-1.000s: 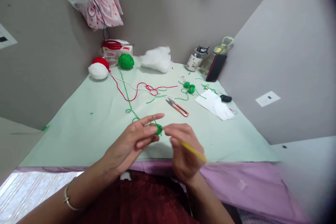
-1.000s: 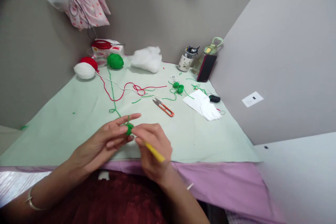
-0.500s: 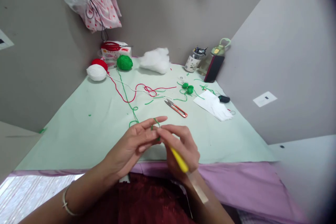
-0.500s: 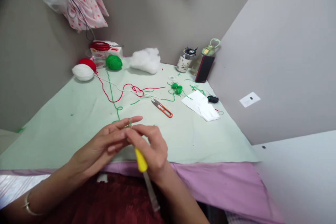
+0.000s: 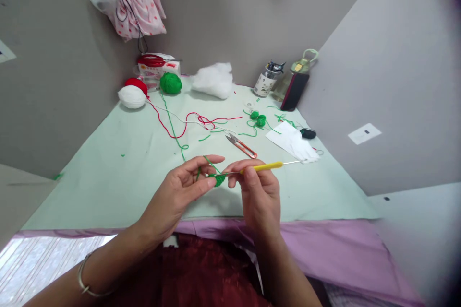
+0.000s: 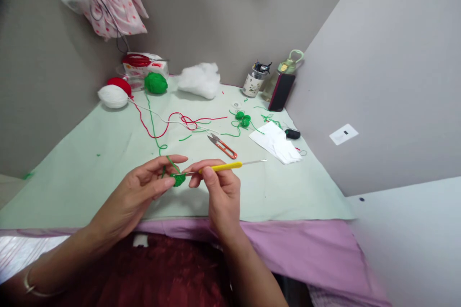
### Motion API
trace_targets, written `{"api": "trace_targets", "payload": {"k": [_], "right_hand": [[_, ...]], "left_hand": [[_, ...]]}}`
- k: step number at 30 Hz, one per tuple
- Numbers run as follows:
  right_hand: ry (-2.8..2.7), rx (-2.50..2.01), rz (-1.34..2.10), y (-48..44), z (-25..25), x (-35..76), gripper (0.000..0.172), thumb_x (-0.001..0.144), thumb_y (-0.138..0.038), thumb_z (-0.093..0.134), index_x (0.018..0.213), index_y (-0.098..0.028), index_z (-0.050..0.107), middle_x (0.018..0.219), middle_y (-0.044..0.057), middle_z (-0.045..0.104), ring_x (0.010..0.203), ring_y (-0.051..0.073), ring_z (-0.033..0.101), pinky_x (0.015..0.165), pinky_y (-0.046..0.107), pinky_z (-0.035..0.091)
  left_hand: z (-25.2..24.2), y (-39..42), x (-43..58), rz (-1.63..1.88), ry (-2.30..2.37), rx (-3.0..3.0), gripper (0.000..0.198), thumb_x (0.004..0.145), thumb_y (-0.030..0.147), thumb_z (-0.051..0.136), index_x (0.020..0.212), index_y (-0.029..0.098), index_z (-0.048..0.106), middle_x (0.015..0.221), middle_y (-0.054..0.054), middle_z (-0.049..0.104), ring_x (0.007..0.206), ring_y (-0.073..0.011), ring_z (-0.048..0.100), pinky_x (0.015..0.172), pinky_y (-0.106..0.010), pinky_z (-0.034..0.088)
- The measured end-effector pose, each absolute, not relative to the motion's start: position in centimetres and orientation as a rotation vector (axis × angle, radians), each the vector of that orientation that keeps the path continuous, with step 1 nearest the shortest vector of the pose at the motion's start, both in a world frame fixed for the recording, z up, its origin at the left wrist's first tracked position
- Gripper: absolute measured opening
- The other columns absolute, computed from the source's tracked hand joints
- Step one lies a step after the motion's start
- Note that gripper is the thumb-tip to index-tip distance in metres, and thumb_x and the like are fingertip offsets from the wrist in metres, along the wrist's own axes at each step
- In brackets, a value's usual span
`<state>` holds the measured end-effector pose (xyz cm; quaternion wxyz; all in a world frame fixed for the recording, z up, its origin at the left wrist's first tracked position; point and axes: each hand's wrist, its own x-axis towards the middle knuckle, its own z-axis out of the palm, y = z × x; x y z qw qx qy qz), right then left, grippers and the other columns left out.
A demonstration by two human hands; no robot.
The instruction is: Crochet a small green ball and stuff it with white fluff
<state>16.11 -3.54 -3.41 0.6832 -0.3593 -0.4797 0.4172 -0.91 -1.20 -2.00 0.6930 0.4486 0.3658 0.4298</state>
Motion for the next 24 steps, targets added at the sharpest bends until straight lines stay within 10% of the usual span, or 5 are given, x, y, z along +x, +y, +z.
{"api": "trace_targets", "payload": {"k": [12,16,24], "right_hand": [[-1.763,-0.904,-0.186,-4.8,-4.7,15.6,0.033,0.096,-0.008,0.066,0.125,-0.021,0.073,0.11,0.012,0.077,0.098,0.023,0.073,0.081,0.036,0.062],[-1.481,-0.903,0.22,-4.5,-3.9,15.8,0.026,0.101,-0.011,0.059,0.114,-0.025,0.077,0.097,0.006,0.077,0.087,0.019,0.072,0.074,0.034,0.061],[-1.381,-0.867,0.481,-3.8,-3.3,15.3,0.022,0.102,-0.014,0.061,0.106,-0.026,0.078,0.097,0.004,0.079,0.091,0.018,0.072,0.076,0.032,0.061]], "left_hand": [[-2.2,-1.4,-0.7,0.997,0.842,0.969,0.047,0.083,0.029,0.088,0.129,0.03,0.077,0.083,0.003,0.061,0.07,-0.0098,0.049,0.079,-0.023,0.046],[-2.0,-0.9,-0.9,0.846,0.684,0.671,0.041,0.081,0.03,0.088,0.121,0.023,0.081,0.067,0.009,0.051,0.051,-0.003,0.027,0.087,-0.028,0.052],[-1.7,-1.5,-0.2,0.972,0.733,0.86,0.036,0.081,0.03,0.09,0.116,0.031,0.084,0.097,0.0,0.071,0.098,-0.0127,0.059,0.09,-0.02,0.046]]}}
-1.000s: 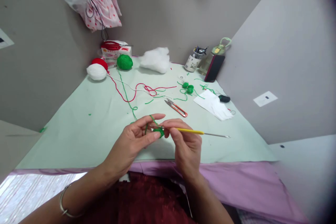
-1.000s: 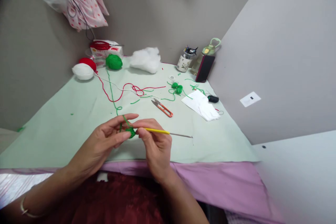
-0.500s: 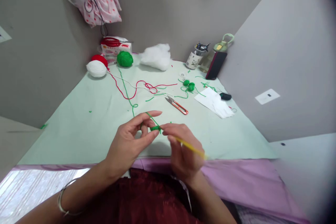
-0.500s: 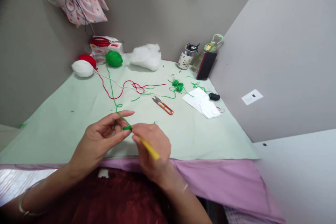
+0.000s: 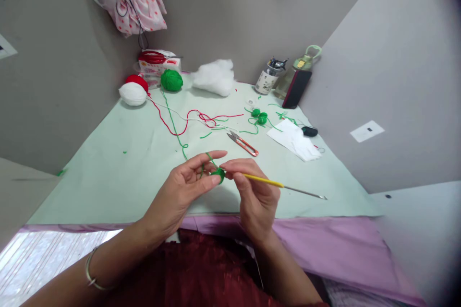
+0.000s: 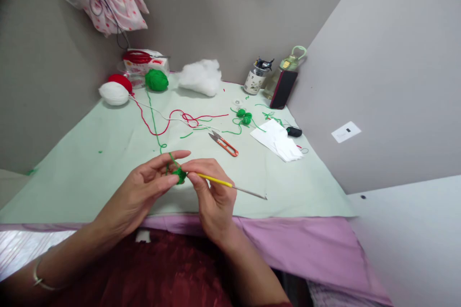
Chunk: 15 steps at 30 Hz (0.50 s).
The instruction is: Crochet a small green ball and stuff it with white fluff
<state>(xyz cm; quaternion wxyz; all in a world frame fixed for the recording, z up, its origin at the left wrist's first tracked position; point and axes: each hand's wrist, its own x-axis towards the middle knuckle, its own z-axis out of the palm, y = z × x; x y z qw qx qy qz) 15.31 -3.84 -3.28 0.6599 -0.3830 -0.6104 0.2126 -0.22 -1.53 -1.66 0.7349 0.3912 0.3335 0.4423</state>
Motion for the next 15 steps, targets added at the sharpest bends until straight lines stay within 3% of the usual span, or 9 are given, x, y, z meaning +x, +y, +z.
{"api": "trace_targets", "payload": {"k": [2,5,7,9,12,15], "right_hand": [[-1.49,-0.918,0.279,-4.1,-3.6,15.2,0.028,0.1,-0.01,0.062,0.113,-0.028,0.077,0.101,0.005,0.079,0.092,0.018,0.073,0.077,0.033,0.062],[-1.659,-0.948,0.002,-4.4,-4.0,15.4,0.032,0.096,-0.009,0.067,0.118,-0.029,0.078,0.109,0.008,0.078,0.096,0.02,0.074,0.078,0.035,0.063],[-1.596,-0.956,0.065,-4.3,-4.0,15.8,0.028,0.097,-0.011,0.066,0.115,-0.029,0.079,0.105,0.007,0.079,0.093,0.021,0.074,0.076,0.035,0.062],[-1.386,-0.955,0.322,-4.0,-3.7,16.2,0.022,0.101,-0.016,0.062,0.107,-0.027,0.079,0.094,0.004,0.077,0.083,0.018,0.071,0.072,0.033,0.06],[-1.167,-0.889,0.68,-3.7,-3.3,16.3,0.019,0.103,-0.024,0.062,0.097,-0.025,0.08,0.084,0.002,0.073,0.072,0.015,0.065,0.068,0.031,0.056],[-1.196,-0.89,0.806,-3.6,-3.3,16.0,0.014,0.1,-0.027,0.068,0.096,-0.025,0.081,0.089,0.003,0.075,0.076,0.015,0.066,0.072,0.031,0.056]], "left_hand": [[-1.8,-1.6,-0.1,1.017,0.765,0.846,0.038,0.08,0.03,0.091,0.118,0.032,0.083,0.093,0.001,0.069,0.094,-0.011,0.058,0.088,-0.018,0.046],[-1.8,-1.2,-0.1,0.941,0.708,0.718,0.04,0.08,0.032,0.091,0.119,0.029,0.083,0.078,0.004,0.062,0.066,-0.0046,0.048,0.083,-0.019,0.05],[-1.8,-0.9,-0.4,0.839,0.654,0.619,0.037,0.081,0.031,0.089,0.117,0.023,0.084,0.063,0.009,0.049,0.052,-0.0018,0.03,0.086,-0.023,0.053],[-1.6,-0.6,-0.6,0.817,0.632,0.572,0.034,0.082,0.028,0.088,0.114,0.02,0.084,0.058,0.011,0.039,0.05,-0.0016,0.023,0.093,-0.028,0.055],[-1.6,-0.6,-0.6,0.899,0.666,0.64,0.037,0.081,0.025,0.087,0.118,0.026,0.083,0.073,0.006,0.056,0.062,-0.0048,0.044,0.095,-0.028,0.053],[-1.8,-1.1,-0.4,0.933,0.733,0.818,0.039,0.083,0.028,0.086,0.122,0.032,0.081,0.094,0.0,0.069,0.087,-0.0119,0.057,0.082,-0.022,0.047]]}}
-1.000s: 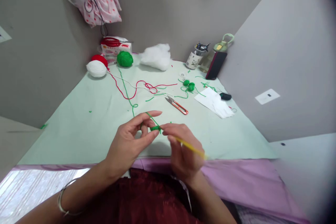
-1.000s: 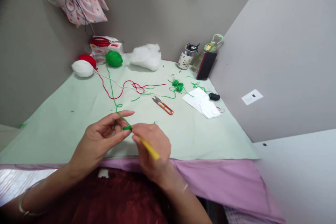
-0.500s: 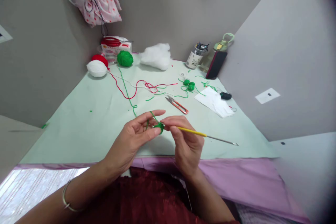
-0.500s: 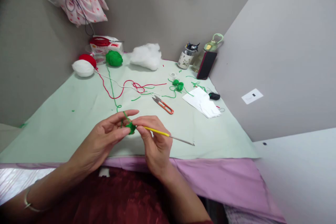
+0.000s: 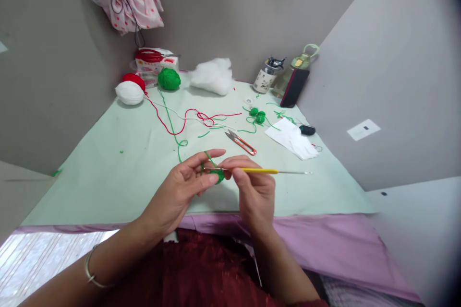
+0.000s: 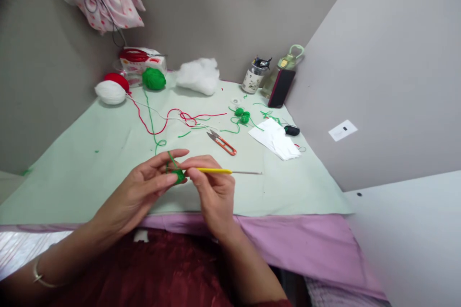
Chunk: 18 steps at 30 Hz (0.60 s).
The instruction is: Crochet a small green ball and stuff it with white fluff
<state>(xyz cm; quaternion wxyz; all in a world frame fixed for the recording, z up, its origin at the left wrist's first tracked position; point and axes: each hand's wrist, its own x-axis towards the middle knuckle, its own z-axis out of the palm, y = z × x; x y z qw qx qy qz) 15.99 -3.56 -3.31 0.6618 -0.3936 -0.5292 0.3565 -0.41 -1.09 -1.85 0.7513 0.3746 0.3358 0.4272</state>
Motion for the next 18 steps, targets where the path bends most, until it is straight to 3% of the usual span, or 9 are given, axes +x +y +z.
{"api": "trace_targets", "payload": {"k": [3,9,14,18], "right_hand": [[-1.15,-0.919,0.846,-3.5,-3.5,15.9,0.013,0.1,-0.03,0.069,0.096,-0.026,0.081,0.089,0.002,0.076,0.076,0.014,0.066,0.071,0.03,0.055],[-1.16,-0.896,0.832,-3.8,-3.2,16.3,0.024,0.106,-0.031,0.056,0.096,-0.023,0.075,0.089,0.003,0.077,0.073,0.014,0.068,0.071,0.03,0.058],[-1.593,-0.946,0.218,-4.6,-3.7,15.8,0.024,0.105,-0.015,0.052,0.117,-0.024,0.071,0.1,0.007,0.078,0.088,0.018,0.074,0.078,0.034,0.062],[-1.764,-0.927,-0.255,-4.3,-4.8,15.5,0.03,0.098,-0.012,0.064,0.123,-0.025,0.072,0.103,0.009,0.078,0.091,0.02,0.074,0.075,0.033,0.062]], "left_hand": [[-2.1,-1.4,-0.5,0.938,0.791,0.934,0.037,0.086,0.032,0.084,0.122,0.035,0.081,0.096,0.0,0.069,0.091,-0.0135,0.054,0.073,-0.021,0.041],[-2.0,-1.3,-1.0,0.986,0.811,1.01,0.029,0.087,0.032,0.083,0.116,0.035,0.083,0.096,0.0,0.064,0.096,-0.0153,0.053,0.086,-0.023,0.042],[-2.2,-1.7,-0.8,1.081,0.915,1.135,0.031,0.086,0.03,0.085,0.117,0.031,0.082,0.089,0.001,0.061,0.076,-0.0126,0.048,0.077,-0.024,0.043],[-2.2,-1.8,-0.5,1.037,0.857,0.997,0.042,0.084,0.027,0.087,0.125,0.028,0.078,0.086,0.002,0.064,0.074,-0.0113,0.052,0.077,-0.023,0.046]]}}
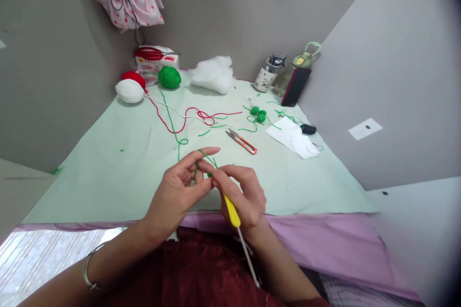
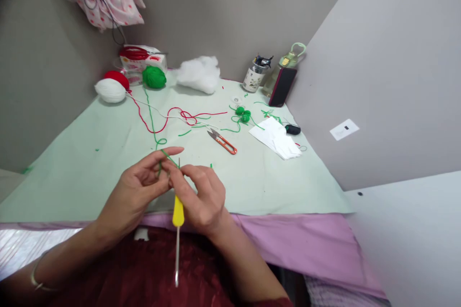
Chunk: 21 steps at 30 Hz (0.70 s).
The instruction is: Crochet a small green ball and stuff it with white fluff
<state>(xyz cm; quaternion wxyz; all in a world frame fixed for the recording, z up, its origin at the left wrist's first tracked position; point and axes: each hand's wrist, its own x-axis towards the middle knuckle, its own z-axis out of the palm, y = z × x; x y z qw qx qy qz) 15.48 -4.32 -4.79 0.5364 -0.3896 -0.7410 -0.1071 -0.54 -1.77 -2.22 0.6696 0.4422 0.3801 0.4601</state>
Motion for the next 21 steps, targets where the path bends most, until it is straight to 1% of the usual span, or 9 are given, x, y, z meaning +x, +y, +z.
{"api": "trace_targets", "payload": {"k": [2,5,7,9,12,15,18,20,21], "right_hand": [[-1.71,-0.924,-0.177,-4.3,-4.8,15.6,0.029,0.098,-0.012,0.063,0.121,-0.026,0.074,0.102,0.008,0.077,0.091,0.021,0.074,0.073,0.033,0.062],[-1.457,-0.896,0.232,-4.3,-4.1,15.8,0.024,0.103,-0.016,0.056,0.112,-0.026,0.076,0.092,0.005,0.076,0.081,0.019,0.071,0.069,0.034,0.06],[-1.309,-0.868,0.442,-4.2,-3.5,15.8,0.023,0.105,-0.02,0.055,0.103,-0.025,0.077,0.087,0.004,0.075,0.071,0.016,0.067,0.065,0.033,0.059],[-1.293,-0.857,0.539,-4.0,-3.3,15.6,0.021,0.104,-0.024,0.058,0.098,-0.024,0.077,0.089,0.004,0.076,0.072,0.016,0.067,0.064,0.033,0.058],[-1.361,-0.898,0.508,-3.9,-3.5,15.2,0.018,0.103,-0.022,0.061,0.102,-0.025,0.078,0.092,0.005,0.077,0.079,0.018,0.071,0.065,0.033,0.06],[-1.503,-0.955,0.217,-4.1,-4.1,15.2,0.025,0.1,-0.014,0.064,0.115,-0.029,0.078,0.101,0.006,0.078,0.086,0.019,0.073,0.071,0.034,0.062],[-1.619,-0.944,0.001,-4.3,-4.3,15.5,0.033,0.096,-0.01,0.067,0.12,-0.029,0.077,0.108,0.008,0.078,0.093,0.02,0.073,0.077,0.036,0.062],[-1.507,-0.926,0.121,-4.2,-4.1,15.9,0.027,0.099,-0.011,0.063,0.114,-0.027,0.078,0.098,0.006,0.078,0.087,0.019,0.072,0.074,0.035,0.061],[-1.411,-0.915,0.236,-4.1,-3.9,16.0,0.023,0.101,-0.013,0.061,0.109,-0.026,0.078,0.092,0.005,0.076,0.08,0.018,0.07,0.07,0.034,0.06]], "left_hand": [[-2.1,-1.5,-0.6,0.915,0.749,0.812,0.047,0.083,0.029,0.087,0.128,0.026,0.077,0.08,0.003,0.064,0.065,-0.0087,0.049,0.079,-0.024,0.049],[-1.7,-1.1,-0.9,0.842,0.68,0.663,0.042,0.082,0.029,0.088,0.123,0.023,0.08,0.076,0.005,0.063,0.057,-0.0047,0.042,0.087,-0.026,0.052],[-1.6,-1.0,-0.9,0.873,0.677,0.677,0.038,0.082,0.027,0.088,0.119,0.024,0.081,0.081,0.003,0.067,0.067,-0.007,0.052,0.09,-0.025,0.051],[-1.5,-1.2,-0.7,0.901,0.673,0.74,0.036,0.082,0.025,0.088,0.117,0.026,0.082,0.09,0.0,0.072,0.084,-0.0112,0.062,0.089,-0.023,0.05],[-1.6,-1.6,-0.3,0.958,0.698,0.84,0.035,0.084,0.025,0.087,0.118,0.029,0.082,0.094,0.0,0.074,0.094,-0.0133,0.063,0.091,-0.022,0.048],[-1.8,-1.7,0.0,0.986,0.713,0.824,0.041,0.083,0.025,0.088,0.124,0.03,0.08,0.09,0.001,0.073,0.087,-0.0121,0.062,0.088,-0.022,0.049],[-1.8,-1.2,-0.2,0.861,0.668,0.672,0.041,0.083,0.027,0.087,0.123,0.024,0.081,0.072,0.005,0.063,0.059,-0.0058,0.045,0.087,-0.025,0.052],[-1.6,-0.8,-0.5,0.802,0.644,0.579,0.034,0.082,0.027,0.087,0.115,0.019,0.084,0.059,0.01,0.047,0.05,-0.0034,0.028,0.092,-0.029,0.054],[-1.5,-0.6,-0.6,0.807,0.639,0.557,0.032,0.081,0.026,0.087,0.112,0.018,0.085,0.057,0.011,0.043,0.049,-0.003,0.025,0.095,-0.031,0.054]]}}
